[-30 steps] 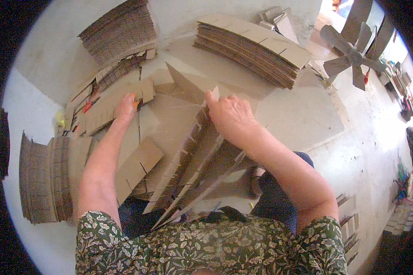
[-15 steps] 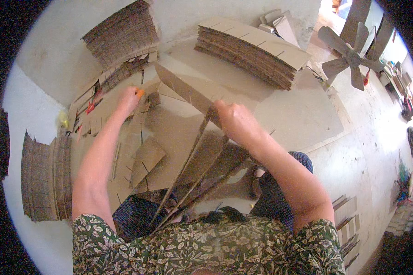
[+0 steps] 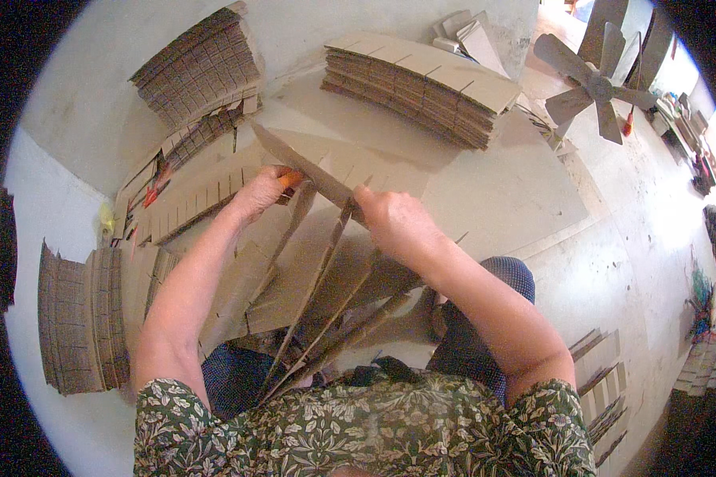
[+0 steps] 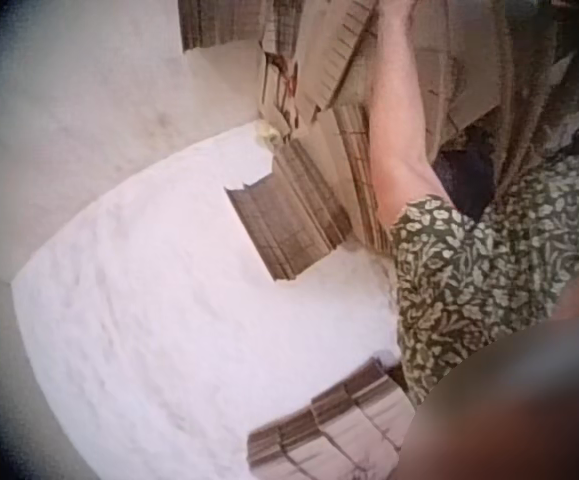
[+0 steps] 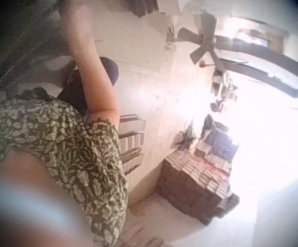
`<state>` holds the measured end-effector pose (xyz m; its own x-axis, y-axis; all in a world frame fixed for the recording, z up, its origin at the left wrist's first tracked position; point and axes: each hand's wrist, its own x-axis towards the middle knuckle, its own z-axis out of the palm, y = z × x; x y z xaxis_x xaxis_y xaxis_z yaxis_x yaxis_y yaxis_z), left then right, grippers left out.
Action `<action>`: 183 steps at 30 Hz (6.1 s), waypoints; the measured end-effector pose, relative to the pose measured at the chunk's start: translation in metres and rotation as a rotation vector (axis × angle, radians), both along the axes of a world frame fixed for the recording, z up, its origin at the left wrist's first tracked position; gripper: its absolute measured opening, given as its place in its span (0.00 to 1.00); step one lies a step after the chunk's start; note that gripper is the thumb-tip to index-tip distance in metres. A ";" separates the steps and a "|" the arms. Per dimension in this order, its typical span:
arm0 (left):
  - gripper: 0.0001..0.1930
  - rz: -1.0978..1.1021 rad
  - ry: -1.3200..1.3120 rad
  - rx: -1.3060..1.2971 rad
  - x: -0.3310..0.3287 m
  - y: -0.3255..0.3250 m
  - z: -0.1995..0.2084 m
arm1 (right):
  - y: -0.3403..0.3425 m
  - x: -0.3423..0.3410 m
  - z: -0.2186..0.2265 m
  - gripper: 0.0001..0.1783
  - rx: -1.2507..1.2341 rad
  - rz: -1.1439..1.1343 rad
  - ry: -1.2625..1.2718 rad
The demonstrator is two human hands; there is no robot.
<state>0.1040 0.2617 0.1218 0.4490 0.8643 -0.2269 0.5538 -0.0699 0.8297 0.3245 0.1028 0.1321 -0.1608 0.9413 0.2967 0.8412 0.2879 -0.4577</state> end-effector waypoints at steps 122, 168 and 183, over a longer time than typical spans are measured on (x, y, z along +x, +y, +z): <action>0.17 0.147 0.582 1.260 -0.132 -0.267 0.082 | -0.052 -0.057 0.050 0.29 -0.822 0.176 1.722; 0.13 0.160 0.317 0.978 -0.044 -0.194 0.022 | -0.085 0.126 -0.037 0.11 0.122 -0.123 1.131; 0.08 -0.206 0.408 0.968 0.002 -0.215 0.001 | -0.092 0.115 -0.048 0.07 0.218 -0.273 0.840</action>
